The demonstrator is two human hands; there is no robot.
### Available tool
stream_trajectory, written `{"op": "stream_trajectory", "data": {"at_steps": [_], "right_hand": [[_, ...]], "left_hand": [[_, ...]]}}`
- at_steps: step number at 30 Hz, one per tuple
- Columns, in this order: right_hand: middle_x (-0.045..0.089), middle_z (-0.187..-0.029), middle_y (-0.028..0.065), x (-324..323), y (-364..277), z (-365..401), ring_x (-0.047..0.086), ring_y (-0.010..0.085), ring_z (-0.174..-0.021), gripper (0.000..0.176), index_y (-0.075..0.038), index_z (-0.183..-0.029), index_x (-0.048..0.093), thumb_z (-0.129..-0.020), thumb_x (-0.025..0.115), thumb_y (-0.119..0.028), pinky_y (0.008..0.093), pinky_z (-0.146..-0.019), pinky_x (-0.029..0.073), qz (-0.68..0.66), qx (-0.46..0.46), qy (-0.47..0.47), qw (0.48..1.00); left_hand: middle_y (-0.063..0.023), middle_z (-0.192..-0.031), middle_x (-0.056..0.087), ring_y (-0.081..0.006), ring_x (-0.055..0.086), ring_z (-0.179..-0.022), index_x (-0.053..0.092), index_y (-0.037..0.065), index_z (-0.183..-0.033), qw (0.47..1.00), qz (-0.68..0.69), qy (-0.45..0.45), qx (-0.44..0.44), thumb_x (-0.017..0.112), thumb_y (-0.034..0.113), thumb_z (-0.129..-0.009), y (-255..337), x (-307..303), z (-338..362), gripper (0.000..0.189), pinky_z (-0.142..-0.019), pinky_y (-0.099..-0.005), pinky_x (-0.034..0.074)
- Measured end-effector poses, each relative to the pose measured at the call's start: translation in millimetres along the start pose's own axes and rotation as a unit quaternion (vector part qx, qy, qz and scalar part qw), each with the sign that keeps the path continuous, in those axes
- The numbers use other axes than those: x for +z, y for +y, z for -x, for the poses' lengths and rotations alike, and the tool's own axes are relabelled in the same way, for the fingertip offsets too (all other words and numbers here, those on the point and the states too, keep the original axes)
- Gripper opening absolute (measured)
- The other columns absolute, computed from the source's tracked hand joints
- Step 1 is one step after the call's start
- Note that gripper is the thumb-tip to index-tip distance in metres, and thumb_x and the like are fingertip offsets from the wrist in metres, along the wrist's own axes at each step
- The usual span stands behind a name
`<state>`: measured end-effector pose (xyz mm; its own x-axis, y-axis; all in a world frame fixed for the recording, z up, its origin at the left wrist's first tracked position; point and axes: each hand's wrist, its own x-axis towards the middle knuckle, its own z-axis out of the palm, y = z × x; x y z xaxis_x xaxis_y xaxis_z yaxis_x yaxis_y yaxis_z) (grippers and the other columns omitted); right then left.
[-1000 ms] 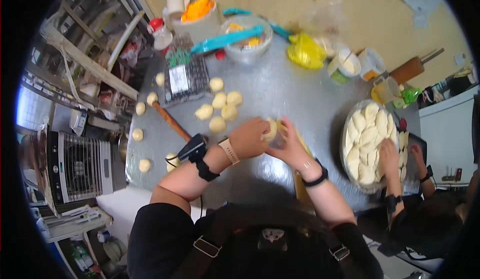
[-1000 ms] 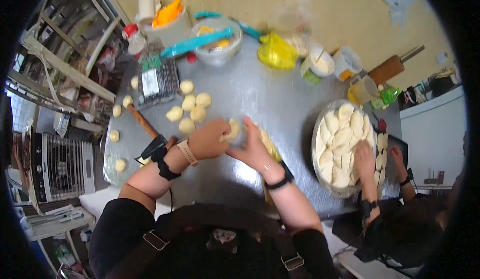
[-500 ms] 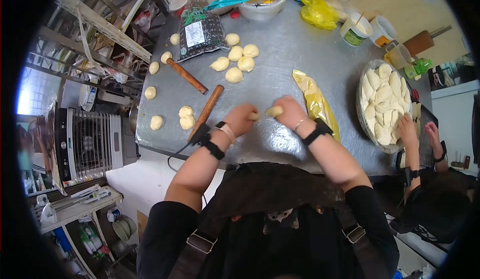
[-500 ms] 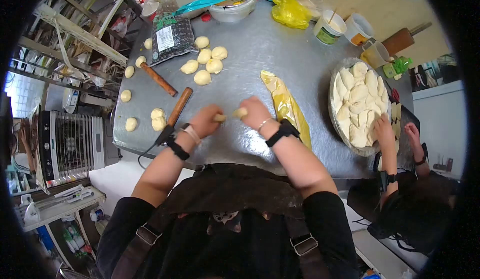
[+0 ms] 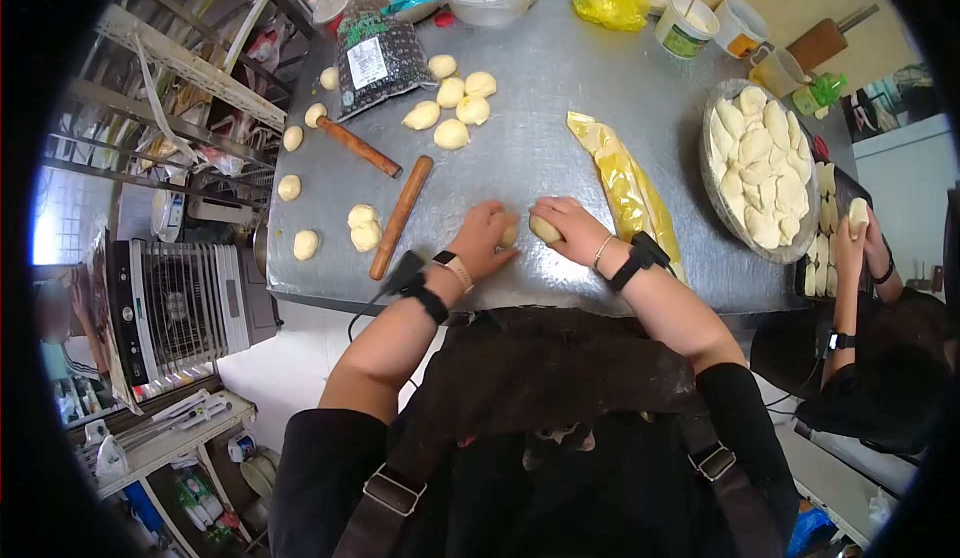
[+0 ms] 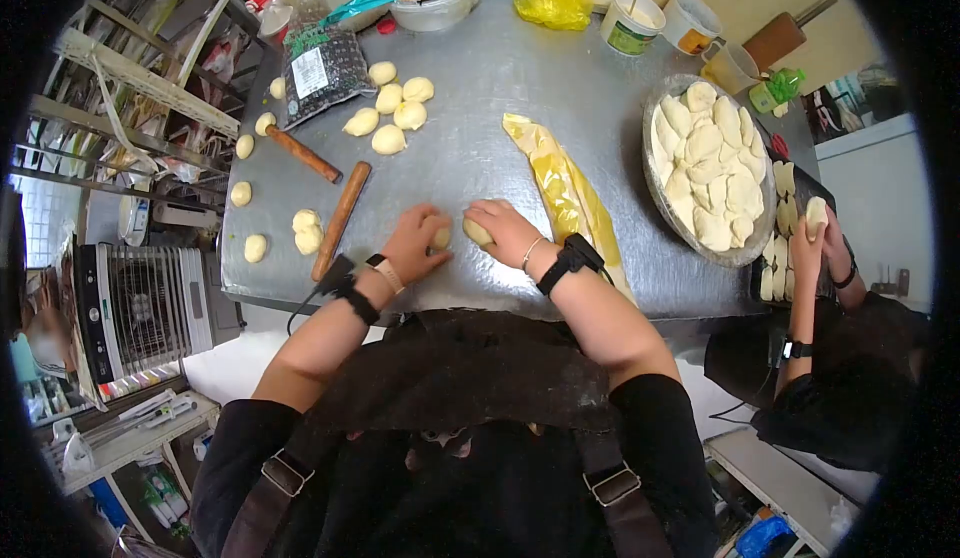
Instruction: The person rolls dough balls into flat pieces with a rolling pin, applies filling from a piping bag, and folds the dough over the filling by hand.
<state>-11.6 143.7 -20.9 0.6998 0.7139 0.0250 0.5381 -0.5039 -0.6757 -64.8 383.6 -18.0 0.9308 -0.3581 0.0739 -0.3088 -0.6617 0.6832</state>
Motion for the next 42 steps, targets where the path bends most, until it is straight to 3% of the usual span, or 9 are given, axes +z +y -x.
{"op": "stream_trajectory", "data": {"at_steps": [6, 11, 15, 21, 26, 31, 34, 36, 42], "right_hand": [[0.055, -0.111, 0.0161, -6, -27, -2, 0.055, 0.0359, -0.104, 0.040, -0.006, -0.113, 0.060, -0.075, 0.069, -0.005, 0.0395, -0.086, 0.049, 0.004, 0.048, 0.164, 0.985], [0.018, -0.158, 0.0166, 8, -50, -3, 0.017, 0.0334, -0.146, 0.086, 0.002, -0.148, 0.026, -0.084, 0.065, -0.041, 0.0538, -0.115, 0.017, 0.188, 0.172, 0.064, 0.965], [0.017, -0.157, 0.0207, 36, -23, -15, 0.015, 0.0362, -0.146, 0.090, 0.000, -0.149, 0.023, -0.084, 0.064, -0.045, 0.0573, -0.115, 0.012, 0.254, 0.061, -0.022, 0.965], [0.021, -0.155, 0.0205, -30, -8, 15, 0.020, 0.0417, -0.143, 0.081, -0.012, -0.150, 0.028, -0.085, 0.063, -0.044, 0.0655, -0.110, 0.018, 0.163, 0.157, 0.203, 0.953], [0.026, -0.152, 0.0181, -51, 32, 58, 0.024, 0.0409, -0.140, 0.070, -0.016, -0.148, 0.032, -0.087, 0.063, -0.032, 0.0625, -0.109, 0.022, 0.283, 0.321, 0.089, 0.900], [0.037, -0.146, 0.0191, -88, -18, 42, 0.031, 0.0405, -0.137, 0.078, -0.009, -0.144, 0.037, -0.078, 0.074, -0.032, 0.0520, -0.111, 0.027, 0.183, 0.144, 0.232, 0.945], [0.053, -0.129, 0.0114, -68, -59, 17, 0.049, 0.0332, -0.122, 0.065, -0.011, -0.129, 0.052, -0.073, 0.078, -0.033, 0.0448, -0.099, 0.040, 0.102, -0.017, 0.084, 0.991], [0.056, -0.118, 0.0096, -54, -39, 10, 0.054, 0.0304, -0.110, 0.051, -0.010, -0.119, 0.057, -0.077, 0.075, -0.031, 0.0385, -0.089, 0.046, 0.046, 0.128, -0.135, 0.982], [0.054, -0.120, 0.0116, -17, 0, 21, 0.052, 0.0317, -0.112, 0.045, -0.008, -0.118, 0.059, -0.080, 0.070, -0.030, 0.0403, -0.093, 0.046, 0.110, 0.029, 0.097, 0.989]], "left_hand": [[-0.0179, -0.136, 0.049, -0.0408, 0.043, -0.126, 0.053, 0.003, -0.127, 0.998, -0.004, -0.021, 0.056, 0.065, 0.013, -0.082, -30, -4, -2, 0.048, -0.103, -0.0489, 0.037], [-0.0177, -0.159, 0.016, -0.0407, 0.015, -0.145, 0.034, 0.005, -0.147, 0.976, -0.205, -0.066, -0.017, 0.055, 0.046, -0.088, 29, -25, 2, 0.075, -0.115, -0.0570, 0.018], [-0.0195, -0.157, 0.019, -0.0399, 0.020, -0.144, 0.030, 0.012, -0.150, 0.960, -0.265, -0.091, 0.009, 0.054, 0.050, -0.089, -1, 15, -7, 0.076, -0.114, -0.0568, 0.020], [-0.0201, -0.135, 0.048, -0.0414, 0.044, -0.124, 0.049, 0.003, -0.127, 0.960, -0.117, 0.117, -0.225, 0.070, 0.027, -0.077, -22, -67, 7, 0.059, -0.098, -0.0565, 0.037], [-0.0118, -0.120, 0.054, -0.0348, 0.049, -0.114, 0.055, 0.007, -0.118, 0.879, -0.372, 0.134, -0.265, 0.071, 0.024, -0.079, -64, -60, 61, 0.045, -0.100, -0.0483, 0.034], [-0.0150, -0.109, 0.065, -0.0337, 0.063, -0.099, 0.055, 0.010, -0.126, 0.985, -0.104, 0.033, -0.137, 0.072, 0.026, -0.082, 15, -84, 25, 0.050, -0.080, -0.0392, 0.051], [-0.0100, -0.104, 0.067, -0.0307, 0.065, -0.091, 0.064, 0.014, -0.115, 0.991, -0.120, -0.033, 0.056, 0.072, 0.028, -0.081, 53, -71, -9, 0.038, -0.075, -0.0384, 0.052], [-0.0103, -0.100, 0.067, -0.0312, 0.064, -0.087, 0.065, 0.012, -0.113, 0.992, -0.105, -0.065, 0.034, 0.071, 0.027, -0.081, 53, -58, -17, 0.035, -0.072, -0.0383, 0.052], [-0.0078, -0.106, 0.065, -0.0317, 0.059, -0.102, 0.067, 0.008, -0.109, 0.978, -0.193, 0.044, -0.064, 0.071, 0.024, -0.081, 11, -27, -18, 0.033, -0.084, -0.0436, 0.047]]}}
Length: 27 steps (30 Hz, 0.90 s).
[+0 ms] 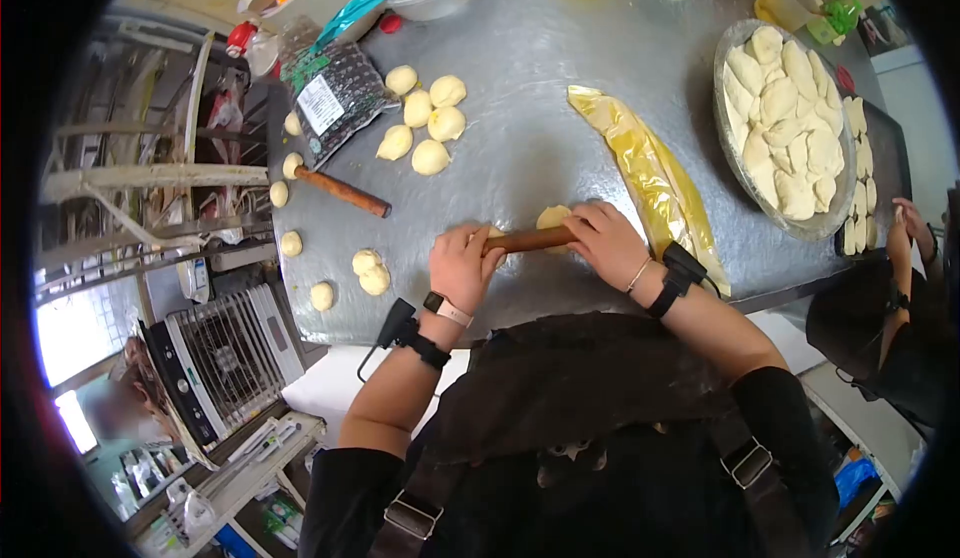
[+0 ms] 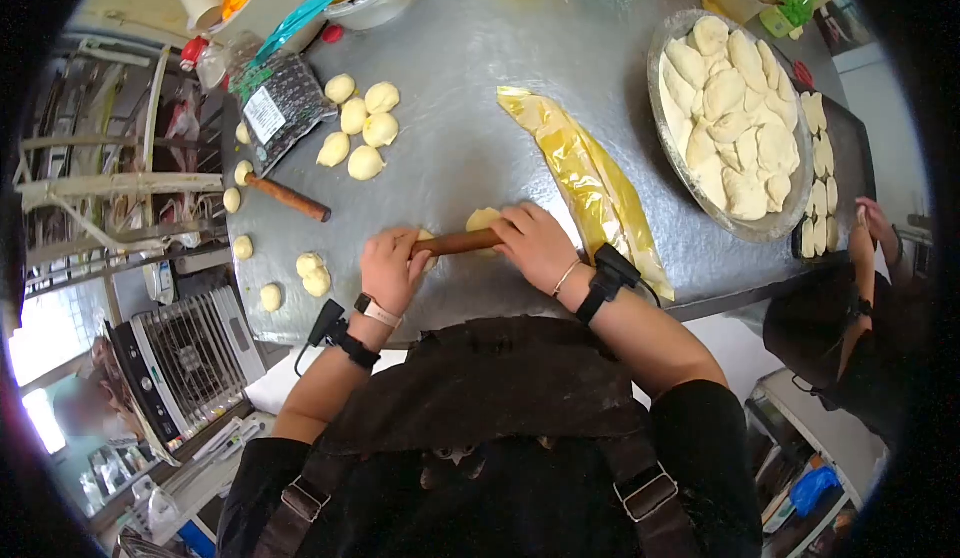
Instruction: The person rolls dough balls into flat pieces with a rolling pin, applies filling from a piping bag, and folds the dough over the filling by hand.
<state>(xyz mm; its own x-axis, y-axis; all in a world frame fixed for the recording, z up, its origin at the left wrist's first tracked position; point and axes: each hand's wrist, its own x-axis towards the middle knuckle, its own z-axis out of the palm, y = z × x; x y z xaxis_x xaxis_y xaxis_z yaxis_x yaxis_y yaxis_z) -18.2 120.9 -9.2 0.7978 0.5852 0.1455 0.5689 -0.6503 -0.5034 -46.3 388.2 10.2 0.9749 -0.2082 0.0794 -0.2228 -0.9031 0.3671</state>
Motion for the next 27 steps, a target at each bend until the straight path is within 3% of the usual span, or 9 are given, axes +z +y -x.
{"op": "stream_trajectory", "data": {"at_steps": [1, 7, 10, 12, 16, 18, 21, 24, 27], "right_hand": [[0.051, -0.125, 0.0129, 0, 2, -3, 0.049, 0.0332, -0.117, 0.048, -0.008, -0.121, 0.057, -0.081, 0.069, -0.031, 0.0424, -0.097, 0.043, 0.018, 0.022, 0.015, 0.999], [0.034, -0.149, 0.0177, 12, 5, -54, 0.031, 0.0385, -0.138, 0.061, -0.008, -0.139, 0.046, -0.087, 0.061, -0.035, 0.0528, -0.111, 0.027, 0.117, 0.136, 0.026, 0.983], [0.039, -0.145, 0.0184, 13, 39, -126, 0.037, 0.0371, -0.134, 0.059, -0.010, -0.138, 0.048, -0.088, 0.061, -0.038, 0.0531, -0.109, 0.030, 0.216, 0.117, 0.128, 0.961], [0.050, -0.125, 0.0140, 11, 44, -151, 0.047, 0.0331, -0.119, 0.044, -0.010, -0.119, 0.056, -0.086, 0.061, -0.039, 0.0480, -0.098, 0.037, 0.148, 0.084, 0.081, 0.982], [0.060, -0.098, 0.0077, -9, 53, -157, 0.058, 0.0269, -0.097, 0.026, -0.010, -0.089, 0.066, -0.084, 0.065, -0.036, 0.0402, -0.084, 0.046, 0.019, -0.007, -0.040, 0.999], [0.059, -0.100, 0.0069, 9, 67, -132, 0.057, 0.0263, -0.098, 0.025, -0.011, -0.093, 0.065, -0.081, 0.068, -0.033, 0.0413, -0.084, 0.046, 0.021, -0.035, -0.034, 0.999], [0.057, -0.102, 0.0049, 5, 59, -117, 0.056, 0.0248, -0.100, 0.031, -0.012, -0.104, 0.062, -0.079, 0.071, -0.029, 0.0395, -0.085, 0.044, 0.066, -0.053, 0.013, 0.996], [0.056, -0.102, 0.0047, -18, 33, -89, 0.055, 0.0244, -0.101, 0.035, -0.012, -0.110, 0.061, -0.080, 0.071, -0.027, 0.0384, -0.085, 0.043, 0.075, -0.051, 0.067, 0.994], [0.055, -0.104, 0.0053, -2, 25, -48, 0.054, 0.0243, -0.103, 0.038, -0.010, -0.115, 0.060, -0.082, 0.069, -0.028, 0.0384, -0.086, 0.043, 0.055, -0.030, 0.065, 0.996]], "left_hand": [[-0.0127, -0.130, 0.055, -0.0365, 0.048, -0.120, 0.061, 0.009, -0.123, 0.996, 0.014, -0.070, -0.055, 0.066, 0.025, -0.085, -1, 4, 0, 0.042, -0.097, -0.0498, 0.039], [-0.0206, -0.156, 0.019, -0.0428, 0.026, -0.138, 0.039, 0.011, -0.145, 0.981, -0.175, -0.010, -0.082, 0.055, 0.033, -0.089, -14, 34, -44, 0.063, -0.108, -0.0628, 0.023], [-0.0208, -0.153, 0.025, -0.0430, 0.027, -0.137, 0.041, 0.010, -0.143, 0.984, -0.138, 0.061, -0.096, 0.052, 0.029, -0.092, -40, 35, -112, 0.055, -0.111, -0.0628, 0.018], [-0.0200, -0.150, 0.032, -0.0402, 0.032, -0.135, 0.046, 0.011, -0.139, 0.978, -0.153, 0.111, -0.088, 0.051, 0.030, -0.094, -57, 29, -153, 0.050, -0.111, -0.0595, 0.020], [-0.0120, -0.119, 0.060, -0.0325, 0.052, -0.113, 0.065, 0.011, -0.114, 0.999, 0.018, 0.043, 0.017, 0.057, 0.027, -0.091, -72, 19, -121, 0.029, -0.098, -0.0450, 0.038], [-0.0109, -0.108, 0.063, -0.0324, 0.057, -0.103, 0.066, 0.010, -0.111, 0.996, 0.063, -0.018, 0.068, 0.061, 0.025, -0.089, -72, 18, -107, 0.027, -0.092, -0.0439, 0.043], [-0.0105, -0.099, 0.064, -0.0337, 0.059, -0.094, 0.066, 0.009, -0.110, 0.993, 0.075, -0.089, 0.026, 0.068, 0.023, -0.084, -54, 2, -102, 0.029, -0.085, -0.0431, 0.046], [-0.0119, -0.097, 0.062, -0.0351, 0.059, -0.089, 0.065, 0.007, -0.107, 0.989, 0.116, -0.020, 0.086, 0.068, 0.020, -0.082, -42, -20, -83, 0.028, -0.079, -0.0430, 0.047], [-0.0107, -0.099, 0.062, -0.0328, 0.057, -0.092, 0.067, 0.009, -0.109, 0.994, 0.066, -0.037, 0.083, 0.068, 0.023, -0.082, -33, 2, -46, 0.030, -0.085, -0.0430, 0.043]]}}
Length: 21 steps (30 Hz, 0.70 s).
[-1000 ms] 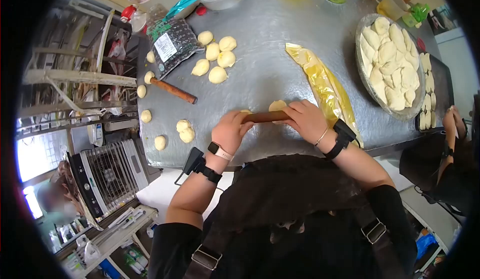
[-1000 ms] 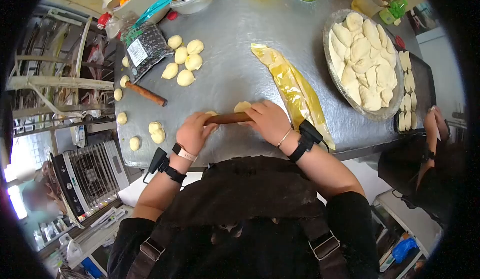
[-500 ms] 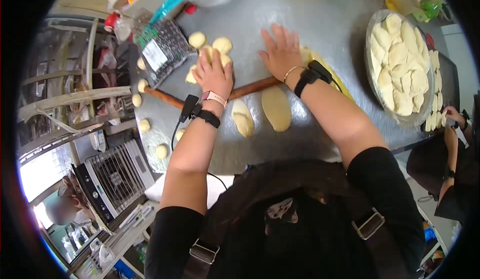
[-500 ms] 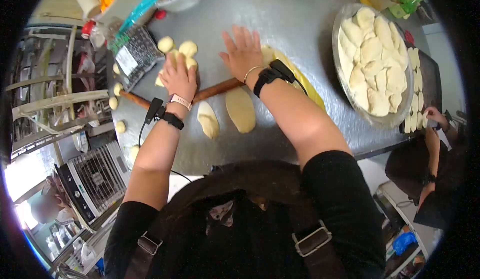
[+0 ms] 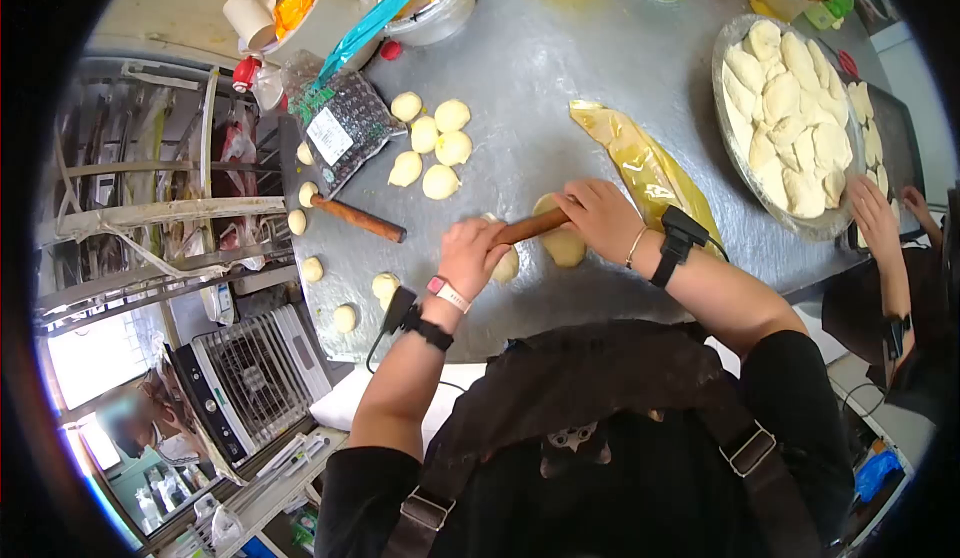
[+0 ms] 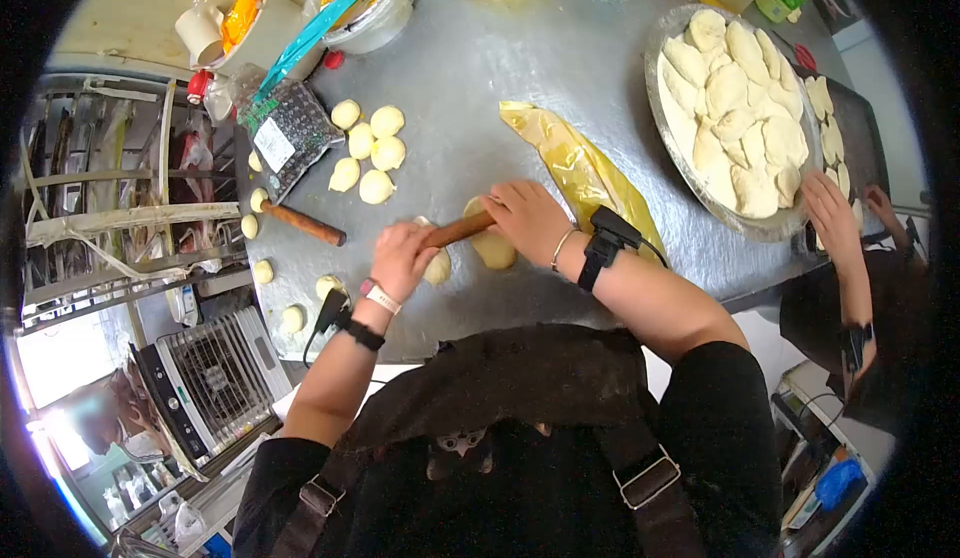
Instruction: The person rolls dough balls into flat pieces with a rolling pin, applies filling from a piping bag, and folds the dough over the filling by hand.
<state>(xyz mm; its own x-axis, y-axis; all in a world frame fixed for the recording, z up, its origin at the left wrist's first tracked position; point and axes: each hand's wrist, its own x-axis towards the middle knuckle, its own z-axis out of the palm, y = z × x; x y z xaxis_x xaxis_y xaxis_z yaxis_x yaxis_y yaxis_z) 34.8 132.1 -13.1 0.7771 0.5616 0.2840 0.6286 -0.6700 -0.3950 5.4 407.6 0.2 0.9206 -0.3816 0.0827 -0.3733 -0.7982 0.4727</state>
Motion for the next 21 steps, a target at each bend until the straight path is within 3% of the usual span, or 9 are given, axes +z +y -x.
{"op": "stream_trajectory", "data": {"at_steps": [2, 5, 7, 8, 11, 12, 15, 19, 21], "right_hand": [[0.055, -0.114, 0.0074, -1, 2, 5, 0.052, 0.0260, -0.108, 0.038, -0.007, -0.118, 0.060, -0.087, 0.064, -0.029, 0.0390, -0.088, 0.042, -0.011, 0.025, -0.044, 0.999], [0.053, -0.124, 0.0104, 9, 12, -29, 0.049, 0.0297, -0.117, 0.040, -0.007, -0.122, 0.057, -0.091, 0.058, -0.032, 0.0414, -0.097, 0.040, -0.009, 0.075, 0.017, 0.997], [0.049, -0.133, 0.0138, 24, 18, -42, 0.044, 0.0318, -0.126, 0.047, -0.007, -0.129, 0.053, -0.091, 0.056, -0.036, 0.0441, -0.105, 0.034, 0.058, 0.084, 0.050, 0.994], [0.047, -0.138, 0.0155, 31, 20, -43, 0.041, 0.0329, -0.131, 0.051, -0.007, -0.133, 0.051, -0.092, 0.055, -0.038, 0.0455, -0.109, 0.031, 0.091, 0.087, 0.066, 0.990], [0.039, -0.146, 0.0184, 21, -13, 1, 0.032, 0.0335, -0.139, 0.068, -0.005, -0.144, 0.038, -0.091, 0.053, -0.044, 0.0486, -0.116, 0.020, 0.104, 0.116, -0.030, 0.987], [0.032, -0.151, 0.0193, 18, -26, 19, 0.028, 0.0329, -0.142, 0.078, -0.003, -0.148, 0.029, -0.090, 0.054, -0.047, 0.0505, -0.116, 0.017, 0.081, 0.133, -0.086, 0.984], [0.035, -0.151, 0.0150, 15, -54, 71, 0.030, 0.0314, -0.141, 0.073, -0.004, -0.145, 0.036, -0.087, 0.060, -0.042, 0.0495, -0.115, 0.021, 0.031, 0.117, -0.103, 0.987], [0.046, -0.140, 0.0088, 5, -58, 115, 0.043, 0.0285, -0.127, 0.062, -0.008, -0.135, 0.048, -0.082, 0.066, -0.034, 0.0467, -0.106, 0.034, 0.020, -0.014, -0.094, 0.995], [0.053, -0.131, 0.0061, 3, -57, 126, 0.051, 0.0263, -0.116, 0.056, -0.010, -0.130, 0.053, -0.079, 0.067, -0.028, 0.0453, -0.098, 0.042, -0.037, -0.052, -0.087, 0.994]], "left_hand": [[-0.0084, -0.105, 0.060, -0.0318, 0.053, -0.097, 0.068, 0.010, -0.108, 0.999, -0.034, -0.017, -0.032, 0.061, 0.025, -0.088, -19, 18, 5, 0.026, -0.089, -0.0443, 0.039], [-0.0097, -0.112, 0.059, -0.0338, 0.051, -0.105, 0.066, 0.008, -0.112, 0.986, 0.109, 0.020, -0.124, 0.056, 0.026, -0.091, -42, -1, -44, 0.029, -0.092, -0.0475, 0.038], [-0.0133, -0.123, 0.055, -0.0347, 0.048, -0.116, 0.058, 0.006, -0.122, 0.981, -0.063, 0.163, -0.088, 0.056, 0.028, -0.091, -28, 26, -61, 0.038, -0.099, -0.0485, 0.036], [-0.0176, -0.140, 0.044, -0.0359, 0.038, -0.131, 0.046, 0.006, -0.137, 0.982, -0.133, 0.077, -0.110, 0.058, 0.034, -0.089, -16, 36, -49, 0.057, -0.109, -0.0515, 0.028], [-0.0176, -0.151, 0.031, -0.0361, 0.029, -0.139, 0.037, 0.007, -0.144, 0.980, -0.178, 0.034, -0.086, 0.062, 0.039, -0.086, 24, 30, -12, 0.071, -0.113, -0.0549, 0.020], [-0.0189, -0.155, 0.024, -0.0377, 0.022, -0.143, 0.031, 0.004, -0.146, 0.984, -0.149, -0.008, -0.102, 0.063, 0.036, -0.083, 40, 28, 4, 0.077, -0.114, -0.0600, 0.015], [-0.0202, -0.155, 0.024, -0.0401, 0.020, -0.144, 0.031, 0.001, -0.146, 0.985, -0.134, -0.041, -0.100, 0.065, 0.037, -0.082, 56, 50, 51, 0.081, -0.112, -0.0600, 0.019], [-0.0219, -0.155, 0.023, -0.0395, 0.027, -0.140, 0.031, -0.001, -0.145, 0.991, -0.095, -0.078, -0.050, 0.070, 0.039, -0.078, 76, 54, 107, 0.087, -0.110, -0.0578, 0.023], [-0.0195, -0.151, 0.034, -0.0345, 0.035, -0.136, 0.036, 0.002, -0.143, 0.992, -0.045, -0.113, -0.014, 0.067, 0.035, -0.082, 76, 46, 121, 0.076, -0.109, -0.0545, 0.026]]}}
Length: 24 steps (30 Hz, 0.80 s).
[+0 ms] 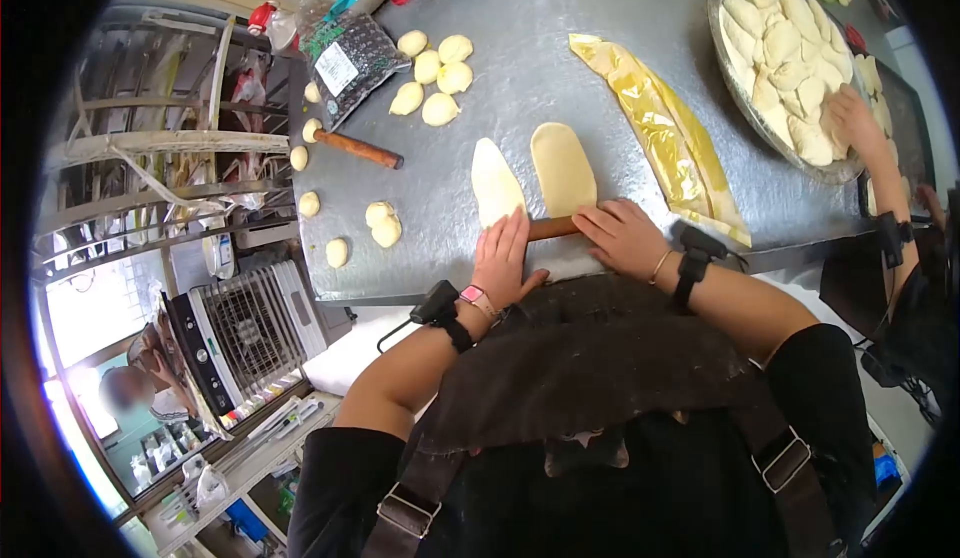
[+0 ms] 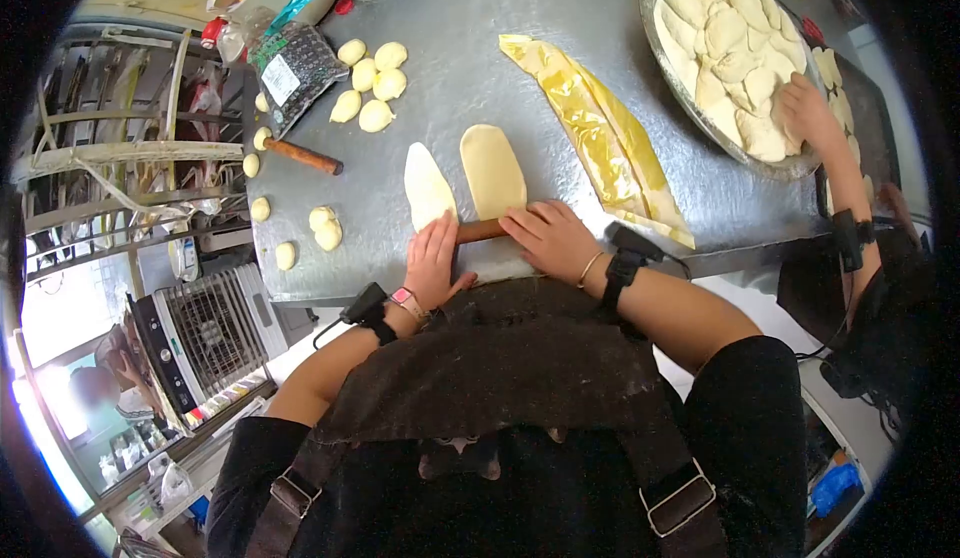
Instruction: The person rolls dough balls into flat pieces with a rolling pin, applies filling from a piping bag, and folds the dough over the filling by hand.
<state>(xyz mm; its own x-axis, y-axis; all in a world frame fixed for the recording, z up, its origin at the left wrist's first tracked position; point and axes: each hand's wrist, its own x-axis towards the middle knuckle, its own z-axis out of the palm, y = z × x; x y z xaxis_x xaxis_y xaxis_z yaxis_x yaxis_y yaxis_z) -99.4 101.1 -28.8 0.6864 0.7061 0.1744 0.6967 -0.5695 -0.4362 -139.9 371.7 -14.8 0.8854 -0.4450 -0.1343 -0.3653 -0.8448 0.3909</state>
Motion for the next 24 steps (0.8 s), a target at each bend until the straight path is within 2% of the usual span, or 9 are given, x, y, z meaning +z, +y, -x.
{"op": "stream_trajectory", "data": {"at_steps": [2, 3, 6, 8, 11, 15, 18, 22, 24], "right_hand": [[0.059, -0.113, 0.0051, 6, 3, 8, 0.056, 0.0259, -0.099, 0.046, -0.009, -0.121, 0.058, -0.077, 0.067, -0.018, 0.0404, -0.086, 0.047, 0.002, -0.003, 0.010, 1.000], [0.059, -0.111, 0.0056, 7, 6, 12, 0.057, 0.0265, -0.097, 0.043, -0.009, -0.119, 0.058, -0.077, 0.066, -0.016, 0.0396, -0.084, 0.048, -0.024, 0.015, -0.027, 0.999], [0.059, -0.105, 0.0117, -12, 10, 12, 0.058, 0.0317, -0.094, 0.035, -0.006, -0.116, 0.058, -0.082, 0.064, -0.013, 0.0390, -0.084, 0.049, -0.096, 0.072, 0.031, 0.992], [0.058, -0.105, 0.0146, -42, -1, -1, 0.058, 0.0337, -0.095, 0.033, -0.005, -0.116, 0.058, -0.086, 0.063, -0.014, 0.0399, -0.084, 0.049, -0.162, 0.185, 0.073, 0.967], [0.060, -0.107, 0.0181, -73, -6, -24, 0.060, 0.0355, -0.096, 0.034, -0.002, -0.120, 0.056, -0.090, 0.062, -0.017, 0.0385, -0.081, 0.049, -0.229, 0.236, 0.141, 0.934], [0.062, -0.104, 0.0206, -112, -31, -48, 0.062, 0.0364, -0.092, 0.036, -0.001, -0.120, 0.056, -0.090, 0.061, -0.019, 0.0388, -0.079, 0.049, -0.293, 0.159, 0.156, 0.930], [0.061, -0.106, 0.0227, -105, -20, -48, 0.060, 0.0394, -0.097, 0.039, -0.001, -0.125, 0.052, -0.091, 0.058, -0.021, 0.0426, -0.081, 0.049, -0.241, 0.220, 0.171, 0.930], [0.059, -0.111, 0.0231, -63, 17, -34, 0.059, 0.0412, -0.100, 0.041, -0.001, -0.127, 0.050, -0.092, 0.057, -0.021, 0.0455, -0.085, 0.049, -0.135, 0.314, 0.176, 0.923], [0.058, -0.112, 0.0231, -52, 20, -31, 0.058, 0.0416, -0.101, 0.041, -0.001, -0.127, 0.049, -0.093, 0.057, -0.021, 0.0462, -0.086, 0.049, -0.127, 0.334, 0.177, 0.917]], "left_hand": [[-0.0177, -0.147, 0.040, -0.0318, 0.038, -0.135, 0.038, 0.005, -0.143, 0.993, 0.070, -0.079, 0.058, 0.066, 0.034, -0.083, -20, -11, 8, 0.072, -0.109, -0.0517, 0.027], [-0.0167, -0.148, 0.040, -0.0304, 0.038, -0.135, 0.038, 0.008, -0.145, 0.962, 0.267, -0.052, 0.003, 0.061, 0.041, -0.085, -25, -20, 6, 0.072, -0.110, -0.0499, 0.028], [-0.0139, -0.150, 0.039, -0.0262, 0.038, -0.136, 0.035, 0.016, -0.148, 0.641, 0.754, 0.048, -0.136, 0.047, 0.061, -0.091, -38, -73, -15, 0.075, -0.113, -0.0446, 0.028], [-0.0149, -0.154, 0.032, -0.0277, 0.038, -0.136, 0.033, 0.016, -0.150, 0.447, 0.890, 0.079, -0.039, 0.038, 0.072, -0.088, -24, -113, -40, 0.083, -0.114, -0.0451, 0.027], [-0.0149, -0.155, 0.029, -0.0300, 0.037, -0.136, 0.034, 0.015, -0.149, 0.381, 0.915, 0.133, 0.026, 0.040, 0.074, -0.086, -8, -131, -67, 0.086, -0.114, -0.0456, 0.027], [-0.0123, -0.151, 0.036, -0.0279, 0.039, -0.133, 0.038, 0.012, -0.144, 0.340, 0.929, 0.143, 0.043, 0.036, 0.075, -0.087, 2, -132, -100, 0.085, -0.110, -0.0454, 0.029], [-0.0119, -0.143, 0.044, -0.0256, 0.043, -0.127, 0.039, 0.010, -0.142, 0.420, 0.873, 0.242, -0.049, 0.031, 0.075, -0.089, 1, -133, -116, 0.084, -0.108, -0.0439, 0.029], [-0.0160, -0.136, 0.048, -0.0296, 0.041, -0.128, 0.040, 0.003, -0.138, 0.819, 0.321, 0.413, -0.236, 0.042, 0.060, -0.095, -77, -47, -125, 0.071, -0.110, -0.0513, 0.023], [-0.0190, -0.142, 0.040, -0.0346, 0.032, -0.134, 0.039, 0.003, -0.138, 0.878, 0.118, 0.380, -0.266, 0.052, 0.051, -0.093, -85, -25, -127, 0.068, -0.112, -0.0558, 0.018]]}}
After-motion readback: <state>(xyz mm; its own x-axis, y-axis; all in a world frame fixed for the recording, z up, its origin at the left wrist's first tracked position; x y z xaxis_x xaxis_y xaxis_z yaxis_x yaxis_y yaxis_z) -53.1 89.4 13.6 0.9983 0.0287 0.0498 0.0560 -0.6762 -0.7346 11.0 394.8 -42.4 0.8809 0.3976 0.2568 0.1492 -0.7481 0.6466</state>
